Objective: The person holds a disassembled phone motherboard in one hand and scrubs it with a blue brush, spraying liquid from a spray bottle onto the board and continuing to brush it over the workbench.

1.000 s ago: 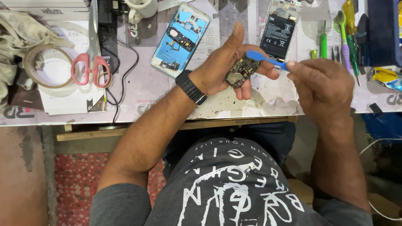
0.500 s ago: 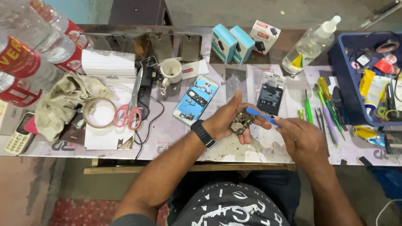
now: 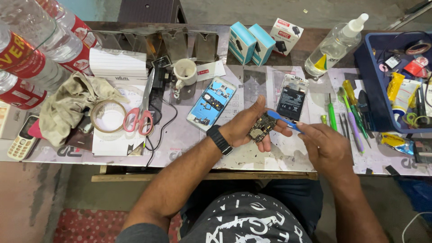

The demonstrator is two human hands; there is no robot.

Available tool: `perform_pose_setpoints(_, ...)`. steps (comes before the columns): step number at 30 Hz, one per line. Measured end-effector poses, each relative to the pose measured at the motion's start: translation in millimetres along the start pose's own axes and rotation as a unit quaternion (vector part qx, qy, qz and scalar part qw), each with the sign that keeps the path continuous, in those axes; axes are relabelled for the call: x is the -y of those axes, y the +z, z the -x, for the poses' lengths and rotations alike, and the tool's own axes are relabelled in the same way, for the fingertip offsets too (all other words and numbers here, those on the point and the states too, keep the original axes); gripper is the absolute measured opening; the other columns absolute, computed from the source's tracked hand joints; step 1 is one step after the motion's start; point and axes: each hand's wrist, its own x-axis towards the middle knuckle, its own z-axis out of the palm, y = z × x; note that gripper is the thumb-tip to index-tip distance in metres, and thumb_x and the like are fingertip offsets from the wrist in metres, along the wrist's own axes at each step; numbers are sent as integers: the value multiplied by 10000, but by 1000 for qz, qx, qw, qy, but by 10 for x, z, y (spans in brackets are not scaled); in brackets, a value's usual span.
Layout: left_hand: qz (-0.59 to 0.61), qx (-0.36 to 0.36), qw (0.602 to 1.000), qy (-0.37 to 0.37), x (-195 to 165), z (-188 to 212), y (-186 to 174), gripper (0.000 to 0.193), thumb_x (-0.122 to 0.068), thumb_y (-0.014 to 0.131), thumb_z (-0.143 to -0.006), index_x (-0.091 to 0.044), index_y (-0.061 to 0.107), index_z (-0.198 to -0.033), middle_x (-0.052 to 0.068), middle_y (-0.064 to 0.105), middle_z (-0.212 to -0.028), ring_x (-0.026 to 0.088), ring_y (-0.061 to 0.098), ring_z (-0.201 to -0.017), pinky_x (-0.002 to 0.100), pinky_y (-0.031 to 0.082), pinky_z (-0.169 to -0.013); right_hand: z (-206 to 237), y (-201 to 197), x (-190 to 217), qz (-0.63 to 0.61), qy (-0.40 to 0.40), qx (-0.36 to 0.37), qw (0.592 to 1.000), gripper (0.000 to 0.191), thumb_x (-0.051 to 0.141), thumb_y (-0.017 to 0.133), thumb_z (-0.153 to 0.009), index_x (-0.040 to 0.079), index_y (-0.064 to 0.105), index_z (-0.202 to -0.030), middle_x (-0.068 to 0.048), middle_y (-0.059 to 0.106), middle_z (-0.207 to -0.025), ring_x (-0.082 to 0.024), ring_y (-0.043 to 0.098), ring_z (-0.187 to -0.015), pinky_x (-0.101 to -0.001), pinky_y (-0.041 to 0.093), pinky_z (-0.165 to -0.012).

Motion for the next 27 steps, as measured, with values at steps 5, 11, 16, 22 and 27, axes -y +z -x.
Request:
perform_pose_setpoints(5, -13, -11, 1000, -1, -12, 7, 0, 992, -820, 291, -929, 54, 553, -1318, 327, 689, -1217, 260, 720, -632, 333, 614, -523, -30, 70, 29, -50, -19, -3, 999, 330, -16, 734, -882, 74, 683, -1196, -140, 715, -970, -290, 705, -799, -368, 552, -669)
perform_pose_setpoints(11, -10, -12, 1000, 4, -23, 3, -15, 988, -822, 280, -934, 47, 556, -1314, 322, 693, -1234, 265, 720, -628, 335, 612, -524, 34, 5, 25, -34, 6, 9, 999, 332, -1, 750, -875, 68, 685, -1193, -155, 712, -967, -299, 697, -788, -378, 542, -658)
perform_pose_setpoints(16, -22, -12, 1000, -7, 21, -10, -17, 966, -810, 283, -939, 28, 574, -1322, 310, 696, -1235, 265, 713, -619, 336, 607, -518, 41, 53, 24, -43, 4, 9, 999, 347, -24, 735, -885, 68, 680, -1214, -155, 711, -979, -301, 704, -809, -376, 546, -668)
perform_pose_setpoints(22, -19, -32, 999, -7, -29, 9, 3, 961, -813, 261, -925, 18, 581, -1285, 300, 705, -1202, 271, 717, -608, 340, 607, -505, -4, 95, 30, -58, -18, 4, 998, 333, -28, 732, -891, 58, 672, -1207, -156, 708, -978, -310, 699, -817, -385, 542, -683)
perform_pose_setpoints(27, -38, -26, 999, -8, 0, -15, 4, 953, -811, 273, -926, 10, 577, -1303, 295, 711, -1229, 267, 705, -595, 332, 599, -506, 79, 30, 24, -52, -6, 3, 999, 319, -50, 713, -928, 46, 664, -1228, -172, 698, -999, -317, 701, -846, -382, 553, -717)
